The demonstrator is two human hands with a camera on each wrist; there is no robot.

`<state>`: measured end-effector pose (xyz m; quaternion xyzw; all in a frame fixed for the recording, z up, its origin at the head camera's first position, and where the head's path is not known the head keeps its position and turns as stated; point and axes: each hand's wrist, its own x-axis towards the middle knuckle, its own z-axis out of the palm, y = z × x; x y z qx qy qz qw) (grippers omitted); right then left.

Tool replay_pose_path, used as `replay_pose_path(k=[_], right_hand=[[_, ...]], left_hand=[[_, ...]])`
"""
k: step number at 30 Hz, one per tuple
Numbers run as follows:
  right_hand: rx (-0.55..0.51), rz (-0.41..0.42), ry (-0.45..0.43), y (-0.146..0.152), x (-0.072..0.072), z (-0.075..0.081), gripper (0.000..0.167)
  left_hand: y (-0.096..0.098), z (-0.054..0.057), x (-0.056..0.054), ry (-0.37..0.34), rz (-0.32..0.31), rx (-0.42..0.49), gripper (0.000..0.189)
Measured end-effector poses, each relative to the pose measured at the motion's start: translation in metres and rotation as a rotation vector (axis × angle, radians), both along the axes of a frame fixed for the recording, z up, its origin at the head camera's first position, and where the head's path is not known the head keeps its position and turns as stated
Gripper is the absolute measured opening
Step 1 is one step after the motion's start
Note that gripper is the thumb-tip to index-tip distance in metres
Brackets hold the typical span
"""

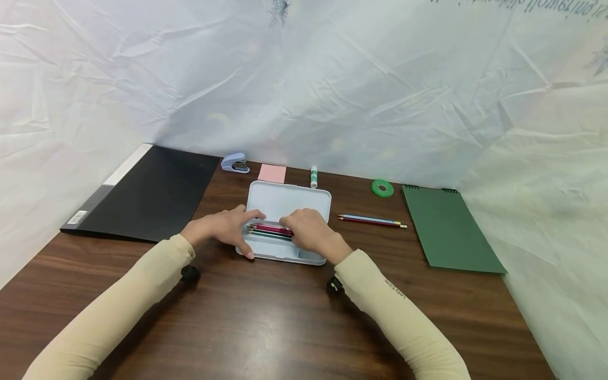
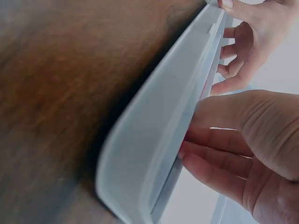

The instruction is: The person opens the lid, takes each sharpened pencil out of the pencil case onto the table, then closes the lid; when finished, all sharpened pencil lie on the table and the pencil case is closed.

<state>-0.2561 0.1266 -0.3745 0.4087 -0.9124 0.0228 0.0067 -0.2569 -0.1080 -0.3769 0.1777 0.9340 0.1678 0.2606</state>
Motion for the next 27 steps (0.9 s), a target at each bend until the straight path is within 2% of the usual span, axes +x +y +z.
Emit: replay_pose_path(k=[7, 12, 21, 27], right_hand=[[0.054, 0.011, -0.014, -0.0050, -0.0003, 0.0050, 0.019], [0.033, 0.020, -0.018, -0.0036, 0.0006, 0.0031, 0.017], [0.010, 0.042, -0.068, -0.0018, -0.0005, 0.0012, 0.032], [-0.006, 0.062, -0.125, -0.0009, -0.0034, -0.0001, 0.032]], left_hand=[[0.0001, 0.0021, 0.0013, 0.003, 0.001, 0.002, 0.098], [0.0008, 0.0022, 0.0023, 0.003, -0.001, -0.003, 0.098], [0.0009, 0.0023, 0.0025, -0.003, 0.011, 0.000, 0.100], [0.0004, 0.0014, 0.0020, 0.001, 0.005, 0.002, 0.100]])
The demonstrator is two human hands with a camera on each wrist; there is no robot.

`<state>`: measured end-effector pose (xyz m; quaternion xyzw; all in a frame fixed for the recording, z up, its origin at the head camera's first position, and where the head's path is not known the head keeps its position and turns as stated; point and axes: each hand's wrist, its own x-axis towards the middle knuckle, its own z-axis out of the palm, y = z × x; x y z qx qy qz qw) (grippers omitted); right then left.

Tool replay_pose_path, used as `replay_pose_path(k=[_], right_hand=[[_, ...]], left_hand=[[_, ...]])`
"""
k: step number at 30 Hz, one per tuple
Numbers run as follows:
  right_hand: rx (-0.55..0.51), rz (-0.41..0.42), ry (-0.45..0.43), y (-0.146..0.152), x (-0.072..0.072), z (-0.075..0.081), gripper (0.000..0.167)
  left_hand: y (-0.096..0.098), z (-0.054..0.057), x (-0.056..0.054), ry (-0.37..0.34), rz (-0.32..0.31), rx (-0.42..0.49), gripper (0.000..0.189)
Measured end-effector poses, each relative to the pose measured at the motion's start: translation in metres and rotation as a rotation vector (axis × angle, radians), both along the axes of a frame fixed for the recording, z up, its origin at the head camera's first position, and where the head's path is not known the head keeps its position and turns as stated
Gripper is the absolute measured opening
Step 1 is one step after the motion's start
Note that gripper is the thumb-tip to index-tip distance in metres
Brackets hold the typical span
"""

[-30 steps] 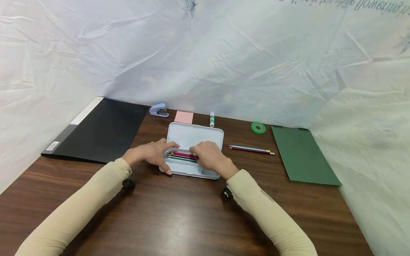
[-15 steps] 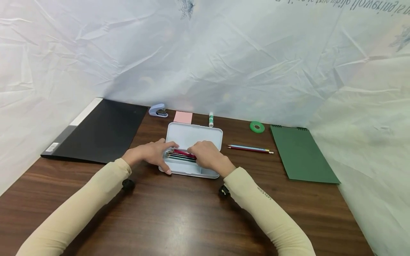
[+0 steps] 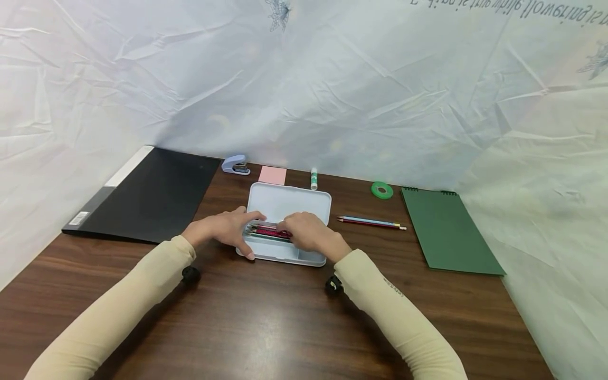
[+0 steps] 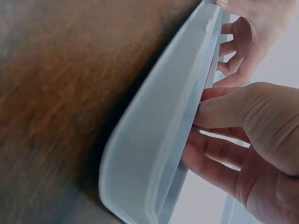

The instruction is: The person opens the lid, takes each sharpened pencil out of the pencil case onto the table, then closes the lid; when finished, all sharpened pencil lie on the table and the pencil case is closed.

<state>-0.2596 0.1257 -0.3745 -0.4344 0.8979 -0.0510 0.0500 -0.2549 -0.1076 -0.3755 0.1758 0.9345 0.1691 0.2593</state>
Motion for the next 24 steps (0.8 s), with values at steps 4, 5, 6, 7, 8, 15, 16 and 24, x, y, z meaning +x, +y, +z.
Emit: replay_pose_path(k=[4, 5, 6, 7, 8, 15, 16, 24], right_hand=[[-0.008, 0.005, -0.024, 0.000, -0.002, -0.002, 0.033], [-0.008, 0.009, -0.022, 0.000, -0.002, -0.002, 0.032], [-0.007, 0.011, -0.021, 0.000, -0.002, -0.002, 0.031], [-0.007, 0.013, -0.021, 0.000, -0.002, -0.002, 0.031], [-0.004, 0.014, -0.023, 0.000, -0.002, -0.002, 0.031], [0.024, -0.011, -0.069, 0.004, 0.001, 0.005, 0.035], [0.025, -0.010, -0.075, 0.005, 0.001, 0.007, 0.035], [-0.006, -0.067, -0.161, 0.024, 0.002, 0.024, 0.036]], left_hand=[[0.000, 0.000, 0.000, 0.001, 0.000, 0.007, 0.099], [0.000, 0.000, 0.000, 0.000, 0.002, 0.009, 0.100], [0.000, 0.000, 0.000, -0.001, 0.002, 0.011, 0.100], [-0.001, 0.000, 0.000, -0.002, 0.004, 0.012, 0.100], [-0.001, 0.000, 0.000, -0.004, 0.005, 0.014, 0.100], [-0.001, -0.002, -0.002, -0.005, 0.001, 0.024, 0.100], [-0.001, -0.002, -0.002, -0.005, 0.003, 0.025, 0.100], [-0.003, -0.003, -0.002, 0.004, -0.008, 0.031, 0.100]])
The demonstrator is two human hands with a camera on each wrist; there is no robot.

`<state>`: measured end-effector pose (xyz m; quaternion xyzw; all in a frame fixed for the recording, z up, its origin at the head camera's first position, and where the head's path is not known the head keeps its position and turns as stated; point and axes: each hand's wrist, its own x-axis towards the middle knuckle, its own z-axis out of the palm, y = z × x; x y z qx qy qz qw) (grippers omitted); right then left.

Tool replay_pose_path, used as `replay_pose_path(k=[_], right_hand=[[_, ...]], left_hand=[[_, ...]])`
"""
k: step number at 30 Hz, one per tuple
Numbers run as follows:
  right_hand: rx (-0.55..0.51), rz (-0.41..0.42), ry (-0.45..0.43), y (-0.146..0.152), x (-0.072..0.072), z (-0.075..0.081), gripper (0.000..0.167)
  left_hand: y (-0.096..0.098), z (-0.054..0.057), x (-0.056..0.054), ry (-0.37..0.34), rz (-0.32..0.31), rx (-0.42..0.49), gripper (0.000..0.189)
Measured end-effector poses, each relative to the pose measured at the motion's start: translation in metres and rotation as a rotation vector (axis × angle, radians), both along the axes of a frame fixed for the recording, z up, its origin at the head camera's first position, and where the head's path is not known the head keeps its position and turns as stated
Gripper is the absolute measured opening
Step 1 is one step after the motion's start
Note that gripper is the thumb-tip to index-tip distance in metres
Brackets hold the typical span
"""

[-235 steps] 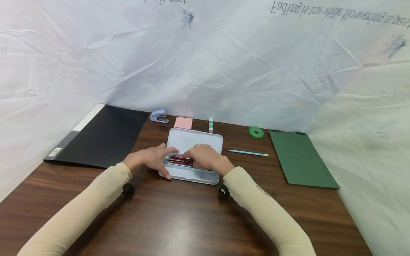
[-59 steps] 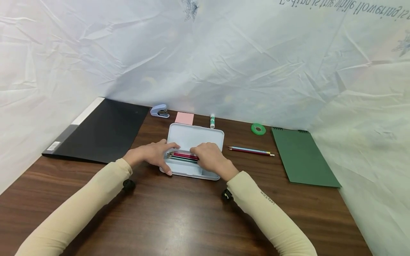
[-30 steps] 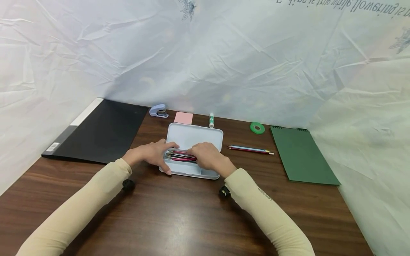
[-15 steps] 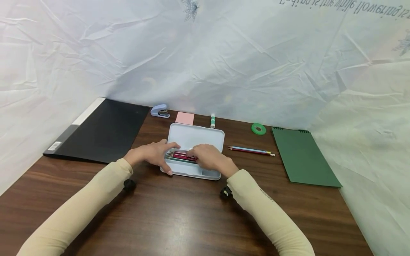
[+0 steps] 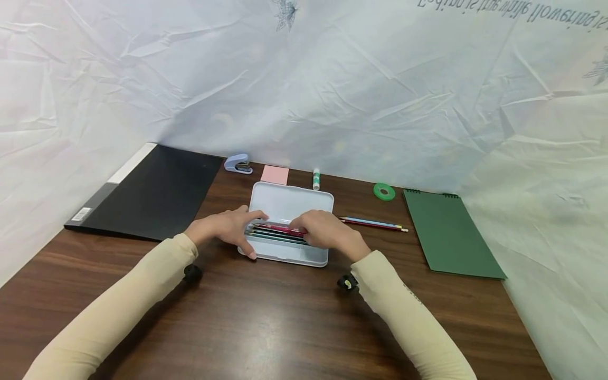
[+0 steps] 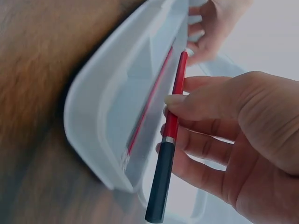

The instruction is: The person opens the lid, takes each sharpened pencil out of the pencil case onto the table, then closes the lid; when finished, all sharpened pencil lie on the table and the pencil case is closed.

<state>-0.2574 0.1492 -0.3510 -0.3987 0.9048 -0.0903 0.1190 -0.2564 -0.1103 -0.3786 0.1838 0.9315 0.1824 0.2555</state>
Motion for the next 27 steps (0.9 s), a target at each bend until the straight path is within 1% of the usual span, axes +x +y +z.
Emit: replay_pose_path(k=[4, 8, 16, 20, 27], right_hand=[[-0.026, -0.037, -0.036, 0.016, -0.003, 0.005, 0.037], [-0.059, -0.070, -0.044, 0.032, -0.004, 0.008, 0.037], [-0.117, -0.136, -0.105, 0.069, 0.000, 0.017, 0.036], [-0.128, -0.157, -0.115, 0.091, 0.001, 0.021, 0.034], [-0.143, -0.247, -0.156, 0.127, 0.004, 0.024, 0.033]], left_hand=[[-0.001, 0.000, 0.000, 0.009, -0.012, 0.008, 0.099], [-0.002, 0.000, 0.000, 0.021, -0.022, 0.006, 0.099], [-0.001, 0.001, 0.001, 0.032, -0.035, 0.001, 0.099], [-0.001, 0.001, 0.001, 0.034, -0.040, 0.000, 0.098], [-0.002, 0.002, 0.001, 0.029, -0.039, 0.003, 0.098]])
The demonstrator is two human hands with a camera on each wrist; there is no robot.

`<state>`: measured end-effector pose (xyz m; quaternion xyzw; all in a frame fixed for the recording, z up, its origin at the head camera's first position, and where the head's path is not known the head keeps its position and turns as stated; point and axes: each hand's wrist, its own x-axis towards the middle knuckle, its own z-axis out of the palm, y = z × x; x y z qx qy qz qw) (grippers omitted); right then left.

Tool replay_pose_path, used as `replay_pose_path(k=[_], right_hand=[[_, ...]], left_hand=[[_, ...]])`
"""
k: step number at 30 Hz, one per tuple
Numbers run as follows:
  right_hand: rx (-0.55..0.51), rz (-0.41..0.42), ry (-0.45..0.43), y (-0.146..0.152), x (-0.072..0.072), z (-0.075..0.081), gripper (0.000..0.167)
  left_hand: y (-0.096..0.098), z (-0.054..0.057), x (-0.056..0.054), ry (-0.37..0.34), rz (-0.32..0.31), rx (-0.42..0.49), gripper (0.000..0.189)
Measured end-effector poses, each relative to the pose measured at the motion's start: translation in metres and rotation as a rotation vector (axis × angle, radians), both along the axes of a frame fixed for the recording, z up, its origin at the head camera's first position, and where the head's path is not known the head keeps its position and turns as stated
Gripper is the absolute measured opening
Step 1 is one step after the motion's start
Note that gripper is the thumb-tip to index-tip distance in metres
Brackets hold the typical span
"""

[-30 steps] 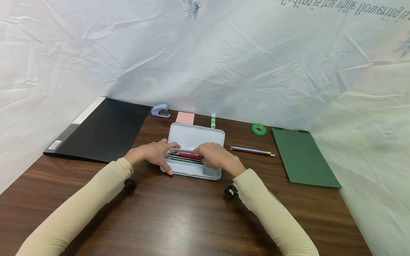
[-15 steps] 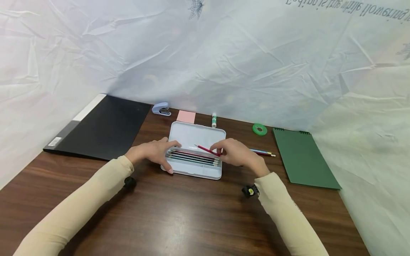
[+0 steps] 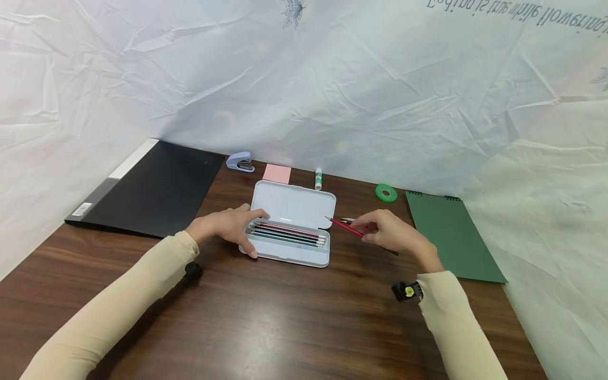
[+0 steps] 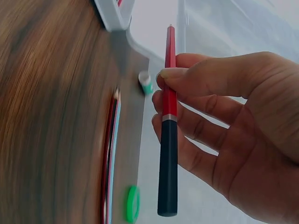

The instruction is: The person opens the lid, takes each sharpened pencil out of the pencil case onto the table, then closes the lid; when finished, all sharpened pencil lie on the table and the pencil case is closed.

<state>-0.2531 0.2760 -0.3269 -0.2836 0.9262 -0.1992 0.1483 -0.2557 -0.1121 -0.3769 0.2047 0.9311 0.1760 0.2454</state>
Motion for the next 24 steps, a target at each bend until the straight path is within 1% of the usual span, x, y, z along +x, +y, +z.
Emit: replay_pose_path(k=[5, 10, 13, 16, 20, 24], right_hand=[[-0.017, -0.061, -0.037, 0.024, -0.001, -0.007, 0.031], [0.011, -0.096, -0.039, 0.037, -0.008, -0.026, 0.029], [0.035, -0.098, -0.015, 0.040, -0.013, -0.039, 0.028], [0.048, -0.095, 0.022, 0.039, -0.017, -0.047, 0.026], [0.052, -0.106, 0.066, 0.038, -0.020, -0.052, 0.026], [0.063, -0.123, 0.100, 0.038, -0.021, -0.053, 0.026]], left_hand=[[0.001, 0.001, 0.000, -0.004, 0.005, -0.004, 0.098], [0.001, 0.001, 0.000, -0.017, 0.011, -0.005, 0.098], [0.002, 0.000, 0.000, -0.021, 0.008, -0.006, 0.098], [0.003, 0.000, 0.000, -0.023, 0.008, -0.010, 0.099], [0.002, 0.001, 0.000, -0.023, 0.011, -0.011, 0.098], [0.002, 0.002, 0.001, -0.022, 0.015, -0.008, 0.098]])
